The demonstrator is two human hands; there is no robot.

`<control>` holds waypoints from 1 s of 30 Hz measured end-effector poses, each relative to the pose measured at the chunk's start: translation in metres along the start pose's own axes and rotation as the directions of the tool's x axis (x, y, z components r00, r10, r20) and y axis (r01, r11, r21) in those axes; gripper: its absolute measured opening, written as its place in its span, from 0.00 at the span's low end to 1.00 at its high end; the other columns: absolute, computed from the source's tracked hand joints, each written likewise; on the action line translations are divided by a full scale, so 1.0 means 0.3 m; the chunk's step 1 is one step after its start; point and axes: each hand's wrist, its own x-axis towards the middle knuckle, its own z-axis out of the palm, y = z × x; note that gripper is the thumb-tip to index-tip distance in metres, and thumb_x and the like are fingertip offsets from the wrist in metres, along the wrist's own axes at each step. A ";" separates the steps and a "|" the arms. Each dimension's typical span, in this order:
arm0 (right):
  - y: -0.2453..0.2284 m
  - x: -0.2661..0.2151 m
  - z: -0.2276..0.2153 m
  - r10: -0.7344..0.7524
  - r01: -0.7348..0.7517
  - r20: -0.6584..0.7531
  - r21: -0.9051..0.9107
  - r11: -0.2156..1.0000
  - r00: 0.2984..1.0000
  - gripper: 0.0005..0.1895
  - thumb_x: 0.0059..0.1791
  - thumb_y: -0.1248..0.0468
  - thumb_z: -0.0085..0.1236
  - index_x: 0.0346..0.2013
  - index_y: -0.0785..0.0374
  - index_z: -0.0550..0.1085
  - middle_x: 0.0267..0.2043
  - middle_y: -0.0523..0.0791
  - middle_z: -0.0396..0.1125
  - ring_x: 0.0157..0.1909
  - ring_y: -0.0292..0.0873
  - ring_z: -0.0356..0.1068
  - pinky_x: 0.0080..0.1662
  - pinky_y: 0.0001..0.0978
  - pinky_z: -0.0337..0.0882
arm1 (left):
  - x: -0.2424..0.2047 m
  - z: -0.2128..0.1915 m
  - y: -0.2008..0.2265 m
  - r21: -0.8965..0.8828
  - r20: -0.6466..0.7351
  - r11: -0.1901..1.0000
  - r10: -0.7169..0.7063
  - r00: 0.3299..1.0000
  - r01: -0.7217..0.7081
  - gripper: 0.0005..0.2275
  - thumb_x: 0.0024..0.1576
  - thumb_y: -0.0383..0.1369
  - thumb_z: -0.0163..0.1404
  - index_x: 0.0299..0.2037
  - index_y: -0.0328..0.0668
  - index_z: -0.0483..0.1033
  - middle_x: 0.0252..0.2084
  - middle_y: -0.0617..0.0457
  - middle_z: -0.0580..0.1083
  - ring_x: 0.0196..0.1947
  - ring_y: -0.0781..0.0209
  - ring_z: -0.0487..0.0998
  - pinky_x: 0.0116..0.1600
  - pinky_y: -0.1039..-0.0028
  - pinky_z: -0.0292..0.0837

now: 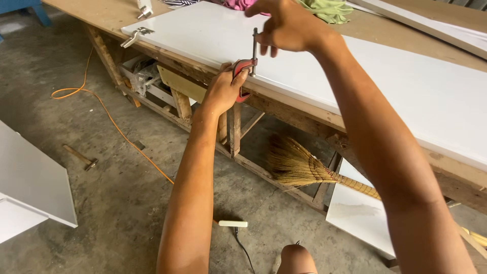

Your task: The person positions and secures metal hinges onto a white door panel, first by hand and then using a power drill to drive screws into the panel's edge.

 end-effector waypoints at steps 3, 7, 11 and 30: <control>0.032 0.077 0.001 0.065 -0.069 0.089 0.048 0.996 0.994 0.20 0.48 0.72 0.52 0.55 0.65 0.74 0.31 0.45 0.77 0.27 0.34 0.75 0.30 0.23 0.65 | -0.008 -0.010 0.028 0.049 0.034 0.997 -0.066 0.997 0.065 0.26 0.63 0.53 0.32 0.55 0.44 0.77 0.54 0.49 0.69 0.47 0.47 0.77 0.51 0.57 0.70; 0.089 0.121 0.003 0.057 -0.057 -0.004 -0.119 0.991 0.998 0.11 0.49 0.60 0.68 0.45 0.57 0.82 0.35 0.43 0.76 0.26 0.39 0.72 0.32 0.29 0.72 | 0.004 0.005 -0.004 0.018 0.029 0.999 -0.051 0.998 0.050 0.28 0.62 0.54 0.33 0.50 0.39 0.79 0.54 0.51 0.69 0.46 0.50 0.77 0.50 0.60 0.69; 0.165 0.182 0.049 -0.194 0.121 -0.117 -0.454 0.883 0.974 0.19 0.53 0.44 0.66 0.38 0.57 0.82 0.36 0.47 0.75 0.39 0.51 0.73 0.37 0.47 0.68 | 0.013 0.007 -0.004 0.007 0.010 0.998 -0.058 0.998 0.058 0.24 0.63 0.52 0.34 0.46 0.42 0.76 0.49 0.51 0.70 0.41 0.47 0.76 0.46 0.58 0.66; 0.166 0.092 0.010 0.267 -0.281 0.088 0.306 0.910 0.960 0.22 0.54 0.72 0.44 0.59 0.51 0.76 0.42 0.40 0.69 0.39 0.43 0.77 0.37 0.33 0.76 | 0.002 -0.001 0.020 0.024 0.050 0.991 -0.136 0.989 0.135 0.28 0.62 0.57 0.32 0.36 0.39 0.75 0.44 0.52 0.70 0.40 0.51 0.73 0.46 0.62 0.65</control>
